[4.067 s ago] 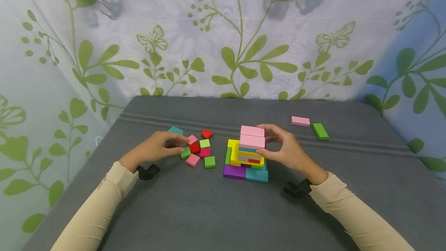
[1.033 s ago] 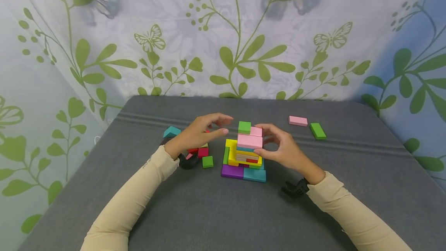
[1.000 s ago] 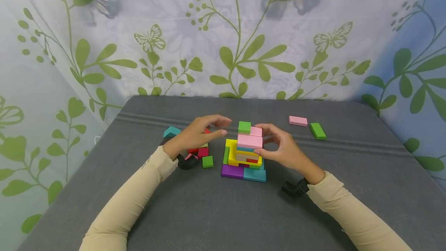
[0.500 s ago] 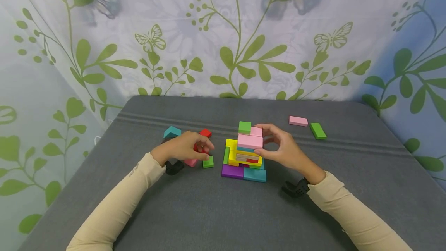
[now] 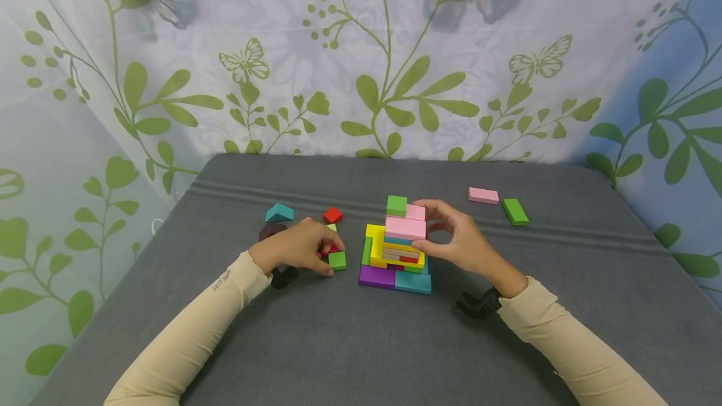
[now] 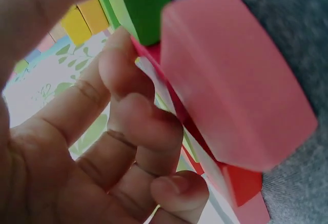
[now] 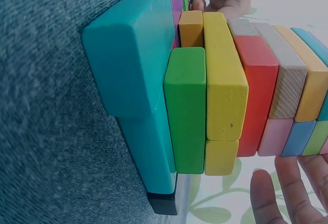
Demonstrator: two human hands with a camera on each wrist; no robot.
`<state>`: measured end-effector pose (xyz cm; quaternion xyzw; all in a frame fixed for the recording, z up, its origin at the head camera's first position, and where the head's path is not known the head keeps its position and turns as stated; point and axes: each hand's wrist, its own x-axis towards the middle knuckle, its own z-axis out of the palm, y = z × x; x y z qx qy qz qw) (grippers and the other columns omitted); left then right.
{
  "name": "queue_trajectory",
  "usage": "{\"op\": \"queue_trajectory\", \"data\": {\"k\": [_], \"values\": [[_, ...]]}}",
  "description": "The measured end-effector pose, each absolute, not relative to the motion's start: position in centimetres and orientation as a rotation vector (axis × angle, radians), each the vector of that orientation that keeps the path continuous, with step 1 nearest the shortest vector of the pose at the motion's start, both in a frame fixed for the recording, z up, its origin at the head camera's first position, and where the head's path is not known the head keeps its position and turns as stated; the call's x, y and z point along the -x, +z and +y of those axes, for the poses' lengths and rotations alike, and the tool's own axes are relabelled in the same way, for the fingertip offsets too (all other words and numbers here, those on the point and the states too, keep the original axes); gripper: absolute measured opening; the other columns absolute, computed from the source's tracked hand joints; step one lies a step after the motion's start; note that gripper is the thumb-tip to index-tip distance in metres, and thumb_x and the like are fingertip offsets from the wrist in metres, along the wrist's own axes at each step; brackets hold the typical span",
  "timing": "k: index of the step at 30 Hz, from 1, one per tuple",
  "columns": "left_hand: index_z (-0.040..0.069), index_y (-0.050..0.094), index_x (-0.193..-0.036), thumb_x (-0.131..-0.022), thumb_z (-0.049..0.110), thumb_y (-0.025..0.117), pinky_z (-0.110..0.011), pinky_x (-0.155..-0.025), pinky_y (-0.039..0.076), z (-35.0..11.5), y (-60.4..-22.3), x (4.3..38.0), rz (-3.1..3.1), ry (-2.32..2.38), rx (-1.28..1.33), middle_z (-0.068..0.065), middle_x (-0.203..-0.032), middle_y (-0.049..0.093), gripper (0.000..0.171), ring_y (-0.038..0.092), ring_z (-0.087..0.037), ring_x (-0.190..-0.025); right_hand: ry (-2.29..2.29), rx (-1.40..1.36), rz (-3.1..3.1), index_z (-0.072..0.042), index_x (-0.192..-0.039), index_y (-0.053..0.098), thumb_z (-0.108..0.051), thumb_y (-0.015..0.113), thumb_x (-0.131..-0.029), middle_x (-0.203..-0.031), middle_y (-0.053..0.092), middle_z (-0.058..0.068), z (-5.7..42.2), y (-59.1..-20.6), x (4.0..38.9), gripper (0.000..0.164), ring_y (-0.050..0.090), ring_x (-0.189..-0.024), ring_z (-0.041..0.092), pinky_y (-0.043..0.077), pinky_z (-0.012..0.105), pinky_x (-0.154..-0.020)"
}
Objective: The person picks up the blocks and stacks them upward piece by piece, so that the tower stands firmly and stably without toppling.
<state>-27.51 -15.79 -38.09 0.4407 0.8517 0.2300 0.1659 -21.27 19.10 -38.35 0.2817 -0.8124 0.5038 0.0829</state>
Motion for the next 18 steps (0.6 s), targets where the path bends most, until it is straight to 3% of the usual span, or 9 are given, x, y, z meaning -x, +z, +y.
{"op": "queue_trajectory", "data": {"k": [5,10,14,18], "values": [[0.007,0.081,-0.117,-0.085,0.018,0.095,-0.033,-0.081,0.045,-15.6,-37.8,27.2,2.467,0.617,-1.264,0.005,-0.095,0.067,0.037,0.053,-0.007,-0.081,1.513,-0.839,-2.425,0.004,-0.143,0.06,0.004,0.084,-0.087,-0.126,0.069,0.017,19.1,-38.3,21.3,0.06,0.063,-0.109,0.014,0.059,0.03,-0.093],[0.008,0.08,-0.12,-0.089,0.019,0.091,-0.042,-0.096,0.053,-15.6,-37.4,27.3,2.46,0.684,-1.309,-0.001,-0.116,0.073,0.035,0.063,-0.018,-0.104,1.511,-0.84,-2.429,0.004,-0.143,0.06,0.004,0.083,-0.088,-0.126,0.069,0.018,19.1,-38.3,21.3,0.06,0.063,-0.11,0.014,0.059,0.031,-0.094],[0.005,0.077,-0.125,-0.092,0.015,0.086,-0.05,-0.097,0.057,-15.5,-36.0,27.3,2.465,0.809,-1.323,-0.005,-0.122,0.074,0.035,0.067,-0.027,-0.11,1.512,-0.841,-2.429,0.004,-0.143,0.06,0.005,0.083,-0.088,-0.125,0.069,0.018,19.1,-38.3,21.2,0.06,0.063,-0.109,0.014,0.059,0.033,-0.094],[0.004,0.074,-0.127,-0.093,0.013,0.085,-0.056,-0.097,0.057,-15.2,-34.6,27.3,2.477,0.979,-1.329,-0.005,-0.12,0.075,0.037,0.068,-0.029,-0.11,1.512,-0.845,-2.427,0.004,-0.143,0.06,0.005,0.083,-0.088,-0.124,0.069,0.017,19.2,-38.3,21.2,0.06,0.063,-0.109,0.014,0.06,0.035,-0.093]]}}
